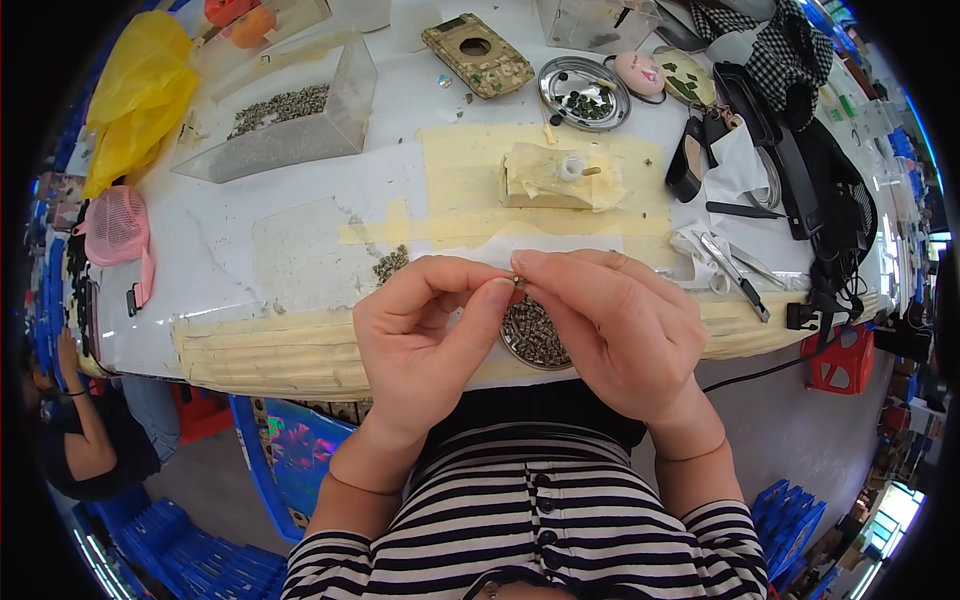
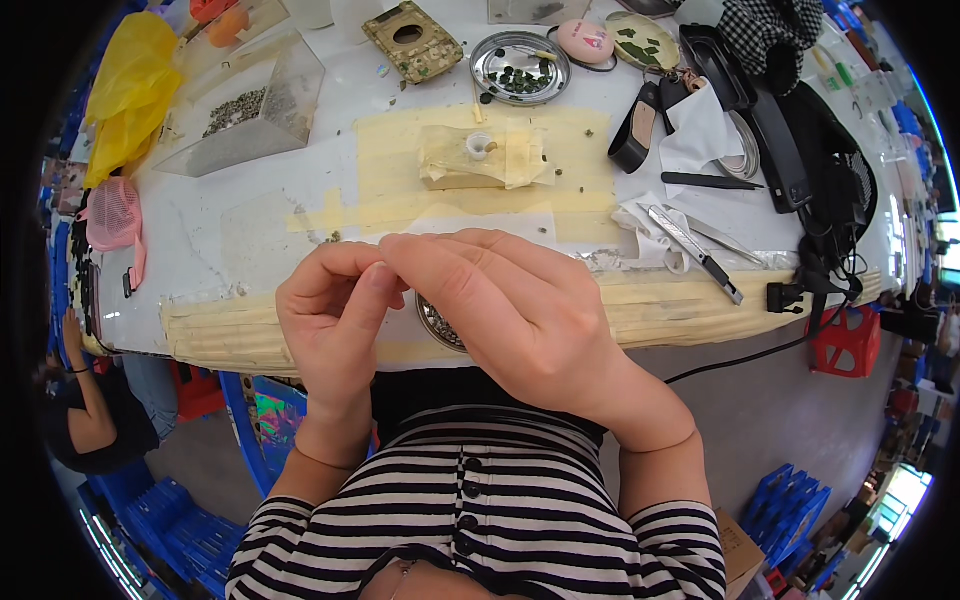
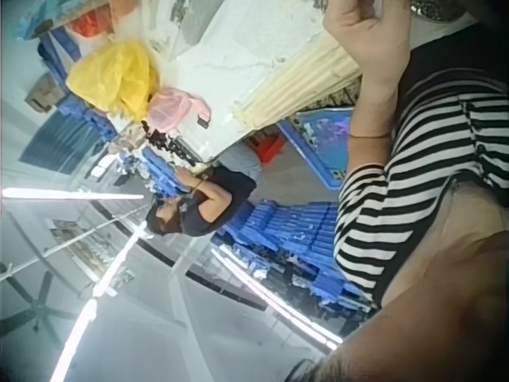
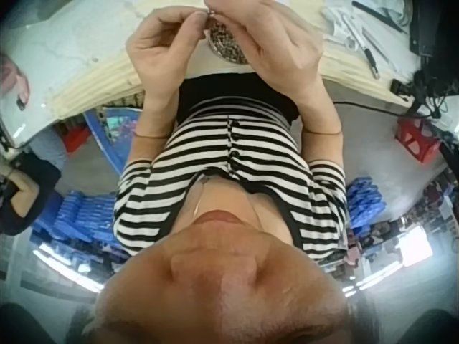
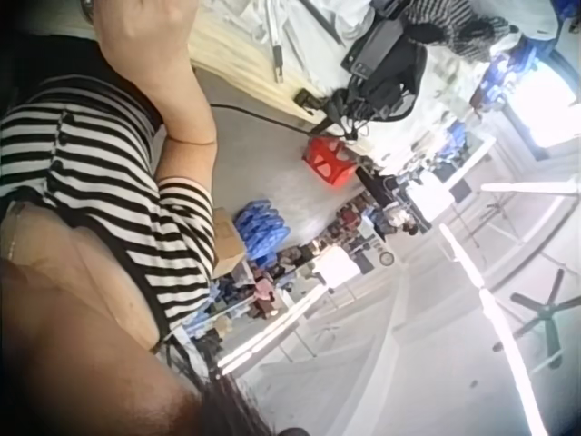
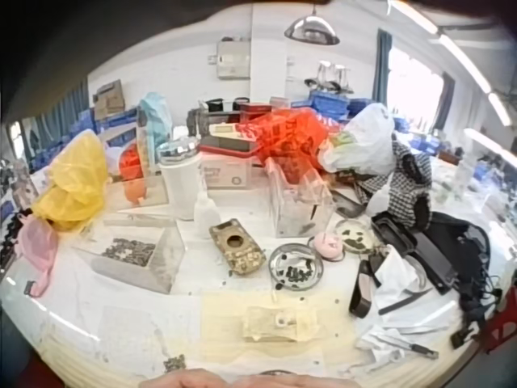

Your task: Assembling small metal components using tweezers at a workbench.

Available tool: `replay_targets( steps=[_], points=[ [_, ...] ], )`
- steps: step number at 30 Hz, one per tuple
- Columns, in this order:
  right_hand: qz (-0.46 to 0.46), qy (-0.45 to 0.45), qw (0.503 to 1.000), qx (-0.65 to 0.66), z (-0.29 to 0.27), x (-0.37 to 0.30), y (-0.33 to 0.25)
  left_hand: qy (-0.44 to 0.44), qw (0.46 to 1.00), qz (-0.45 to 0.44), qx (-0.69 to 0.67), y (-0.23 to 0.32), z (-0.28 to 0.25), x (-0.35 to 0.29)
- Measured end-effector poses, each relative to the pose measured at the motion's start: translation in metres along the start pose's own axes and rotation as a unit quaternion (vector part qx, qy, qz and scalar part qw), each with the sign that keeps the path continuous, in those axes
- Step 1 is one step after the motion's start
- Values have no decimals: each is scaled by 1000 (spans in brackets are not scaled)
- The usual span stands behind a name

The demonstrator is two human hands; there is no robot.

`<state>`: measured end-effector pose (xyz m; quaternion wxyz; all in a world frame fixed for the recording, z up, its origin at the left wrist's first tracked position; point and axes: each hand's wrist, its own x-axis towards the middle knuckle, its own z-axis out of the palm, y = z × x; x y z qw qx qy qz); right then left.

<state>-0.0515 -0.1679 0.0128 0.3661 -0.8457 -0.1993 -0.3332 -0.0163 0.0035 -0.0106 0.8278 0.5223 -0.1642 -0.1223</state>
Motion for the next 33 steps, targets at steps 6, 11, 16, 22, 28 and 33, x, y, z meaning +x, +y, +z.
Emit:
replay_targets(
  steps=[6, 11, 16, 22, 28, 33],
  points=[
    [20, -28, 999, 23, -6, 4, 0, -16, 1000, -10, -5, -1, -2, 0],
    [40, -46, 997, 39, -9, 7, -3, -12, 1000, -11, -6, 1, 0, 1],
    [6, -47, 999, 4, -10, 8, -1, -7, 999, -21, -26, 1, 0, 1],
    [-4, -62, 998, -32, -12, 12, -3, 0, 998, -3, 66, 3, 3, 0],
    [16, -76, 997, -3, -17, 10, 3, 5, 999, -10, 43, 2, 3, 2],
    [126, -67, 984, 107, -18, 11, 2, 11, 1000, -27, -3, 2, 0, 2]
  ],
)
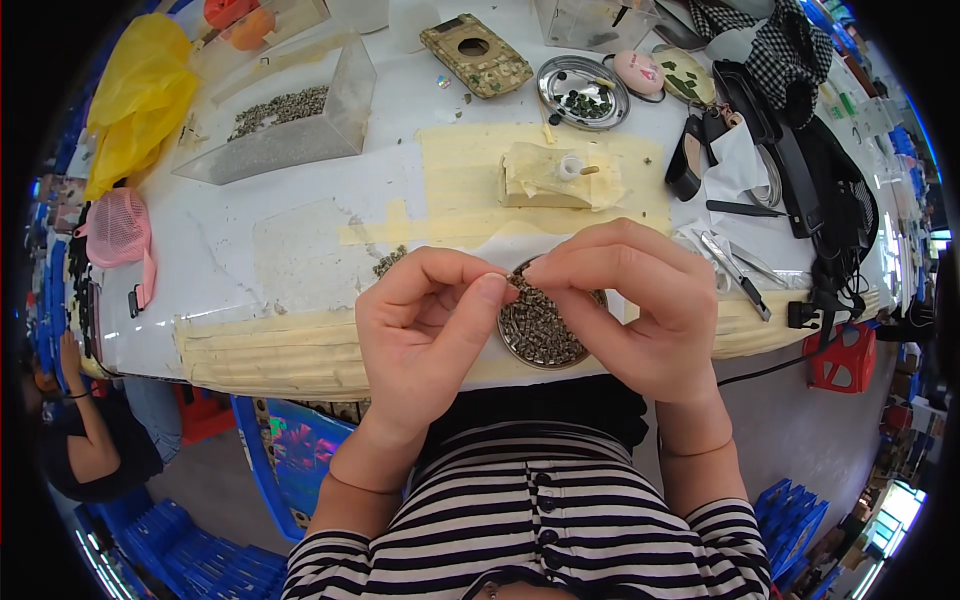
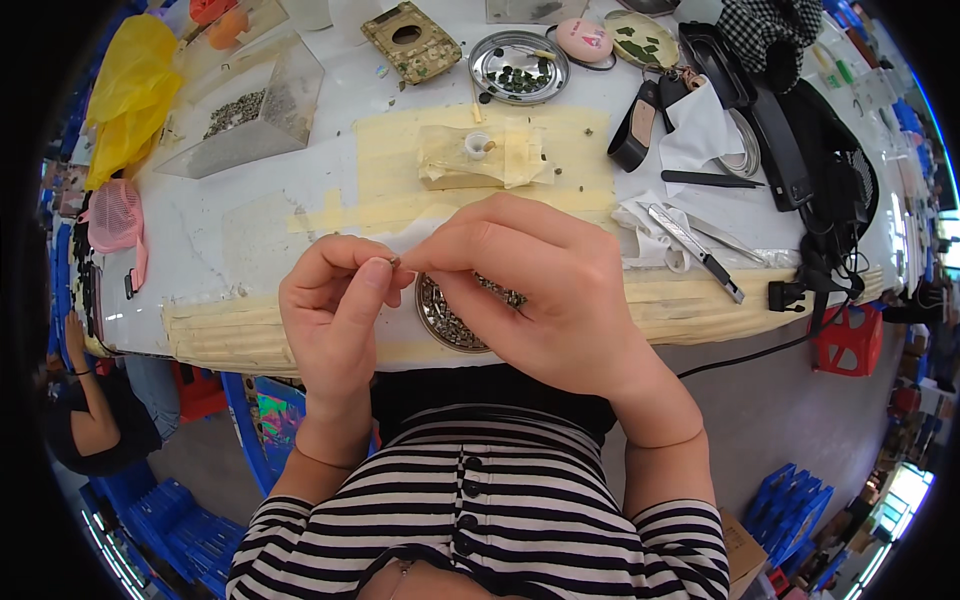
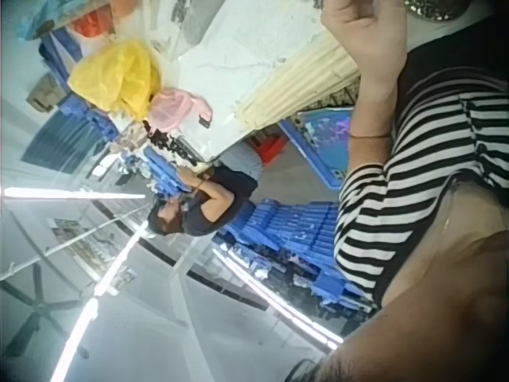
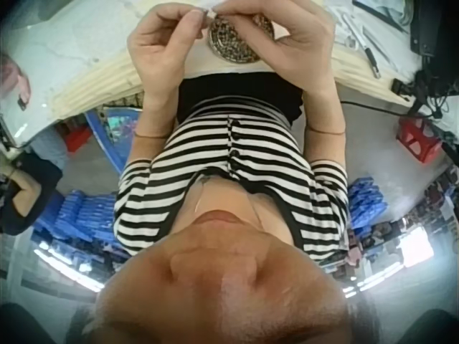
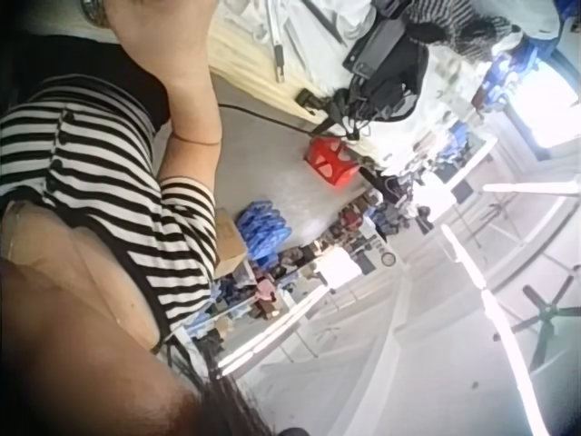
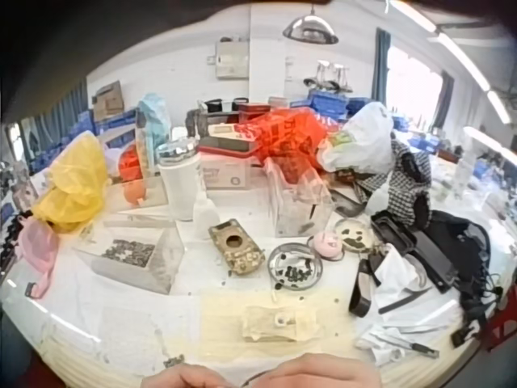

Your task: Assembling small metal components using tweezers at a workbench.

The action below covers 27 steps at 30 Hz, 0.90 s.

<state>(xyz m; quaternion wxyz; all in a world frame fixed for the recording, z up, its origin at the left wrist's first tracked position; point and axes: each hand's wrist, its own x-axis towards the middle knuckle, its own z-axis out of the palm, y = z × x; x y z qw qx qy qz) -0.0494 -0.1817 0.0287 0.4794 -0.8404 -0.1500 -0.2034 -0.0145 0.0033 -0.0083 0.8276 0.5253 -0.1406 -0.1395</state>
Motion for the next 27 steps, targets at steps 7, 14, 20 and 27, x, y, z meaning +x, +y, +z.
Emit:
replay_targets(
  steps=[7, 14, 20, 27],
  points=[
    [123, 22, 978, 169, 10, -8, 5, -12, 1000, -20, -15, 1, 0, 3],
    [26, -4, 996, 83, 6, -1, 9, -30, 998, -27, -38, 1, -1, 3],
    [29, 12, 999, 43, 9, -2, 6, -34, 998, -22, -42, -1, 1, 1],
    [24, 15, 999, 35, 8, -3, 6, -20, 999, 6, 32, 1, 3, -2]
  ],
)
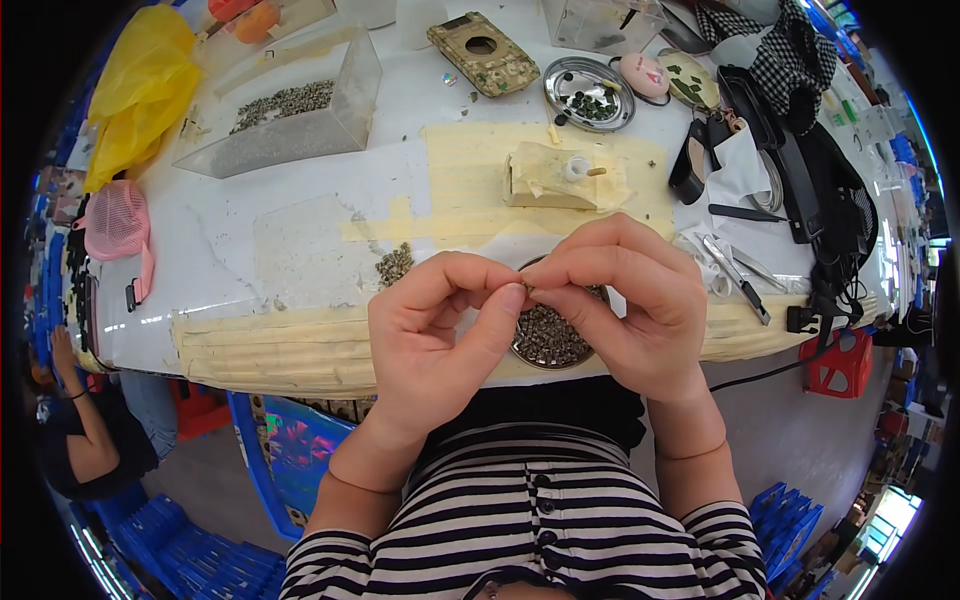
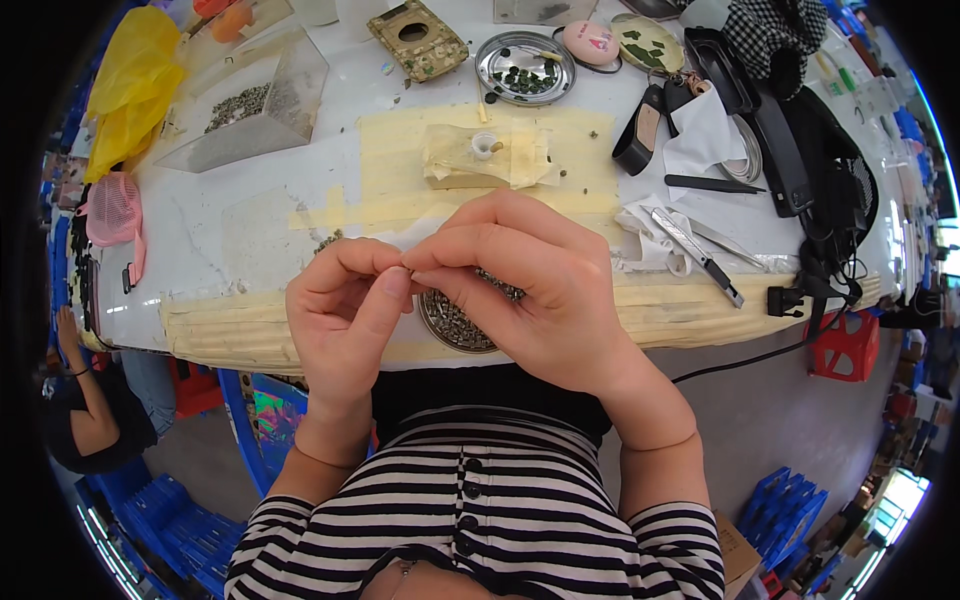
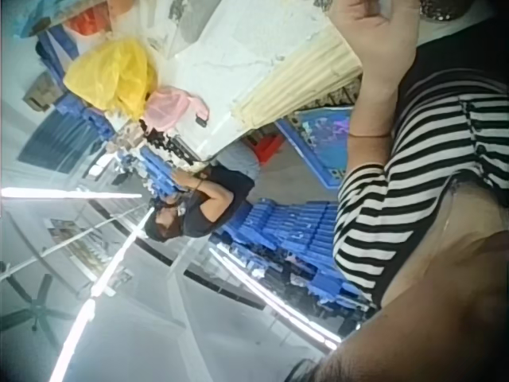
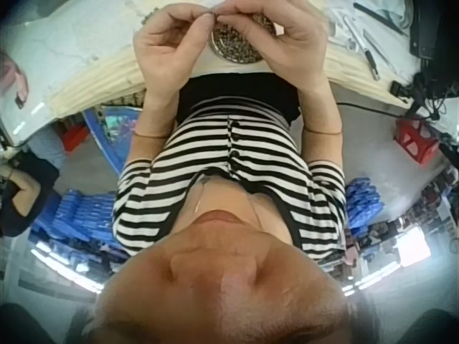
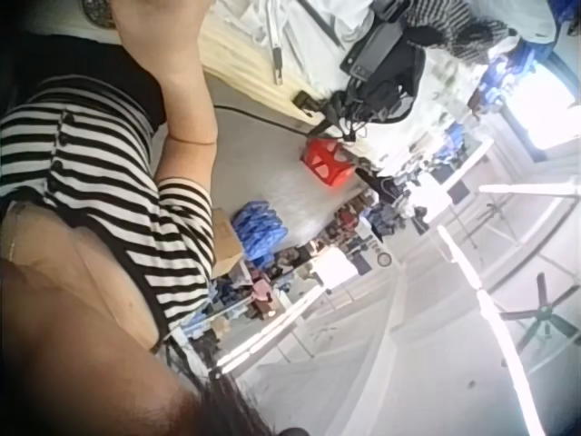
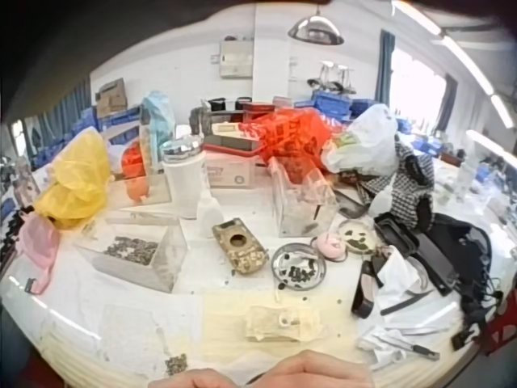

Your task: Assembling small metal components using tweezers at a workbench.

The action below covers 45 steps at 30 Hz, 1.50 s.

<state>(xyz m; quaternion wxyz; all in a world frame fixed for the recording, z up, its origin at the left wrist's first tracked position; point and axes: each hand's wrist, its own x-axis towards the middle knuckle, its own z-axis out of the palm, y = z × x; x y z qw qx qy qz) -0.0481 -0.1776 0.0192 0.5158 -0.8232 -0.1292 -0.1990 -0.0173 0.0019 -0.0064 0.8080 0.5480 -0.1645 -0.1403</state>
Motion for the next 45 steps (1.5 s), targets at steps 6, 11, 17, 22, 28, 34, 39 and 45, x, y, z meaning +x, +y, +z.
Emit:
replay_targets(
  steps=[6, 11, 17, 22, 28, 34, 39, 45],
  points=[
    [-24, 4, 999, -42, -1, -1, -2, 19, 992, 56, 107, -4, 2, 0],
    [-66, -6, 994, -83, -3, 0, -1, 24, 992, 68, 108, -8, 3, 1],
    [-74, -5, 994, -86, -2, 0, 0, 27, 986, 87, 139, -9, 2, 1],
    [-35, -10, 997, -63, -5, 0, -2, 5, 934, 211, 287, -10, 1, 4],
    [20, -30, 999, 3, -13, 1, -3, -4, 926, 241, 292, -10, 3, 7],
    [17, -49, 999, 9, -19, 1, 0, -55, 960, 165, 219, -7, -2, 4],
    [-70, -37, 992, -95, -16, -1, -2, -50, 991, 54, 108, -3, -3, 1],
    [-150, -25, 978, -143, -13, 0, 2, -63, 998, -8, 13, -3, -5, 1]
  ],
)
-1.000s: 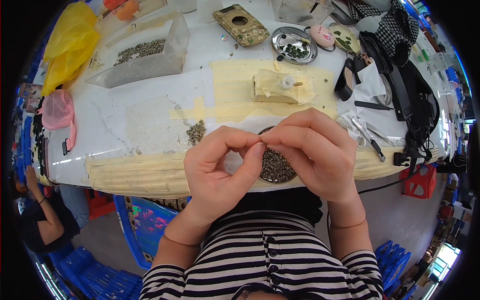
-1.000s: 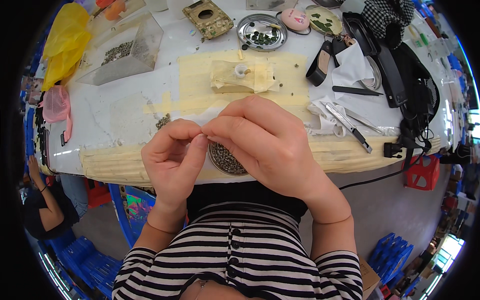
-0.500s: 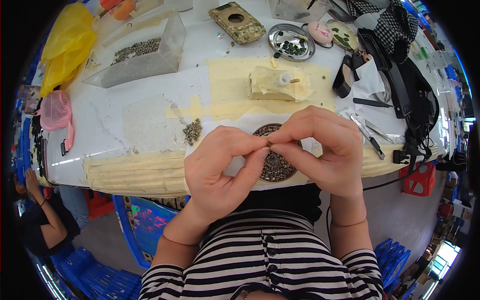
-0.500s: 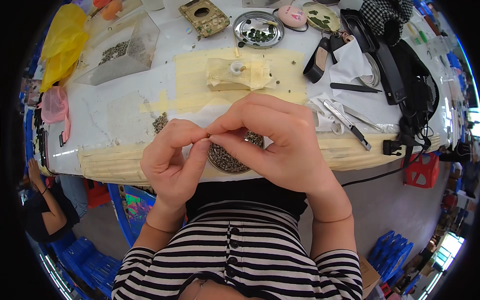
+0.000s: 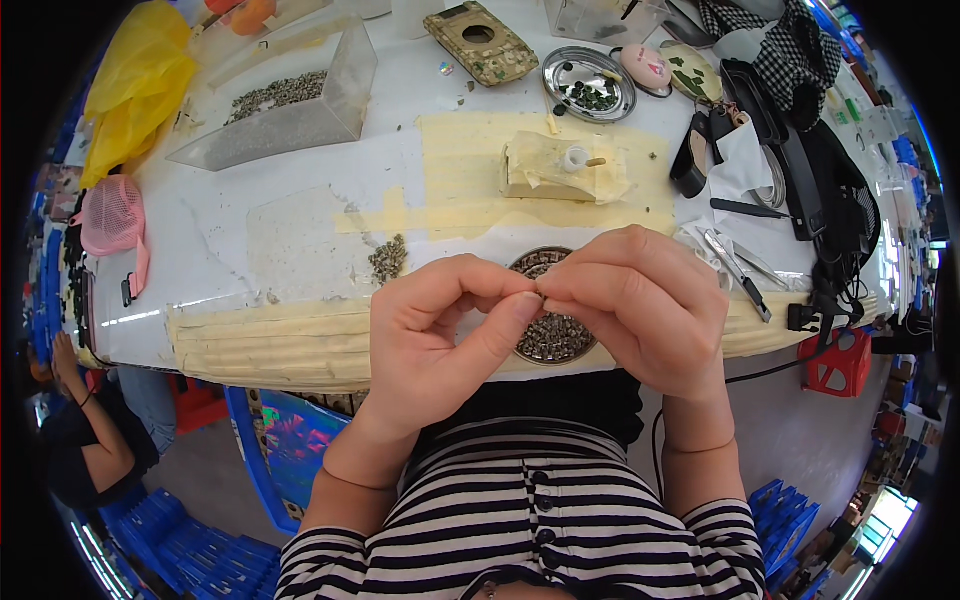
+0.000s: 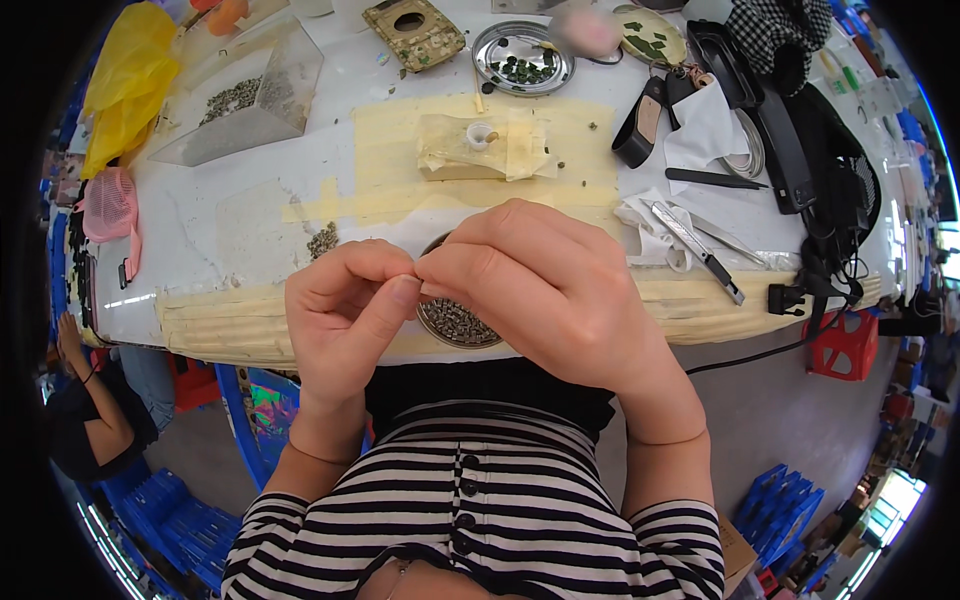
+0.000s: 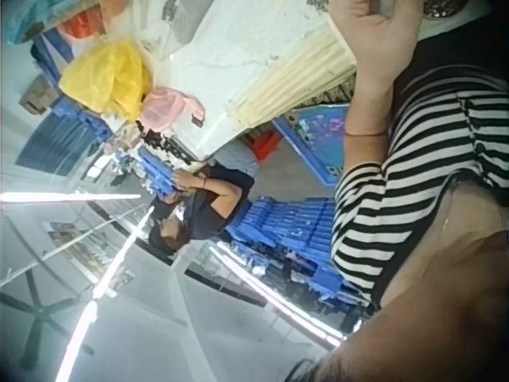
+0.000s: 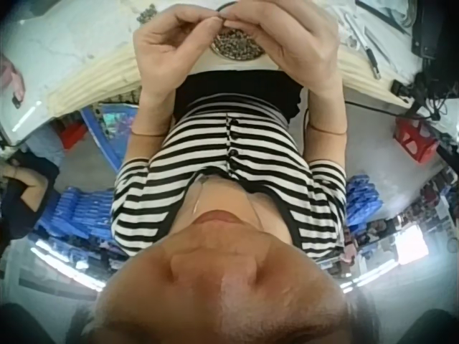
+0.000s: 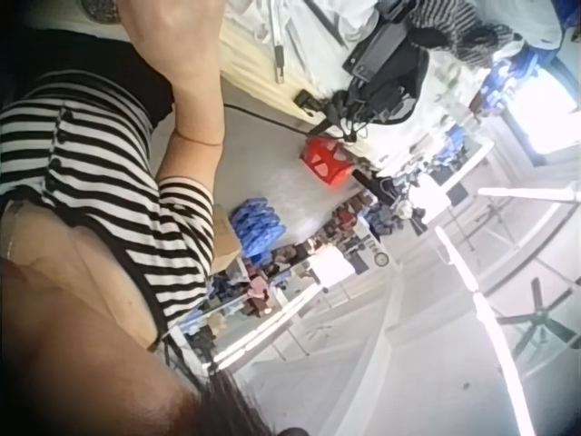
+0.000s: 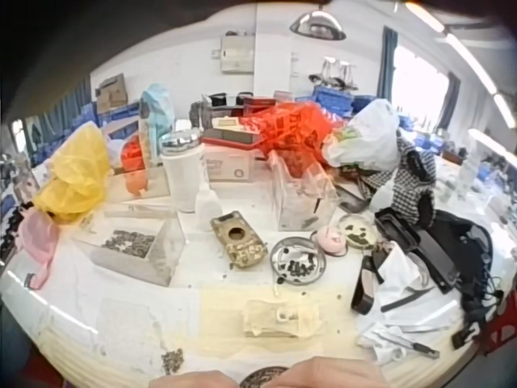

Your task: Assembling small metal components using tweezers at a workbench.

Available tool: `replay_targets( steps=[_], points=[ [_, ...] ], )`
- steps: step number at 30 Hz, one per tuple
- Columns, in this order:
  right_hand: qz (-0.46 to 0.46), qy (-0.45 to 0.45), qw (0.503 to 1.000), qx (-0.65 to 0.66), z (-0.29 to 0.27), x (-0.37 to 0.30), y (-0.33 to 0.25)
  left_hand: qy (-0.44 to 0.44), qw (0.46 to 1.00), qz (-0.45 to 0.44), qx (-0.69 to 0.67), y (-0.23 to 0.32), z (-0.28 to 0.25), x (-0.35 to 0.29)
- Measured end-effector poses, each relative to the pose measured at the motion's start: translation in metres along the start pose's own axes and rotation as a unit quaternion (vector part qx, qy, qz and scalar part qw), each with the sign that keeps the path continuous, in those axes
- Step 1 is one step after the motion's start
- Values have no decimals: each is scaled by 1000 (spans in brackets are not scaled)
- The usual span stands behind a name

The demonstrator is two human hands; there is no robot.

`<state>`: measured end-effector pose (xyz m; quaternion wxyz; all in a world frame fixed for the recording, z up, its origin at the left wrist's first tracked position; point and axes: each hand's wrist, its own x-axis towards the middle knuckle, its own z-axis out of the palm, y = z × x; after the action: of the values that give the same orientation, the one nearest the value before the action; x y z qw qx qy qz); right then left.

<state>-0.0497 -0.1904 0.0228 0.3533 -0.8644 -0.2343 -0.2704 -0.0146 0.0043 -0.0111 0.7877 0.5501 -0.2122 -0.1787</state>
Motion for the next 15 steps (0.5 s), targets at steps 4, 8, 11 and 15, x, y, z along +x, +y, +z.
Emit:
replay_targets(
  steps=[4, 8, 11, 15],
  points=[
    [-47, -2, 998, -51, 1, -1, 2, -3, 999, -28, -32, 4, 0, 0],
    [-66, -9, 996, -59, 1, -1, 3, -8, 998, -45, -48, 5, -2, 1],
    [-50, 1, 998, -29, 2, 0, 3, -10, 997, -45, -54, 6, -3, 2],
    [-10, 14, 1000, 20, 6, 0, 2, -6, 997, -46, -60, 6, -3, 2]
  ],
)
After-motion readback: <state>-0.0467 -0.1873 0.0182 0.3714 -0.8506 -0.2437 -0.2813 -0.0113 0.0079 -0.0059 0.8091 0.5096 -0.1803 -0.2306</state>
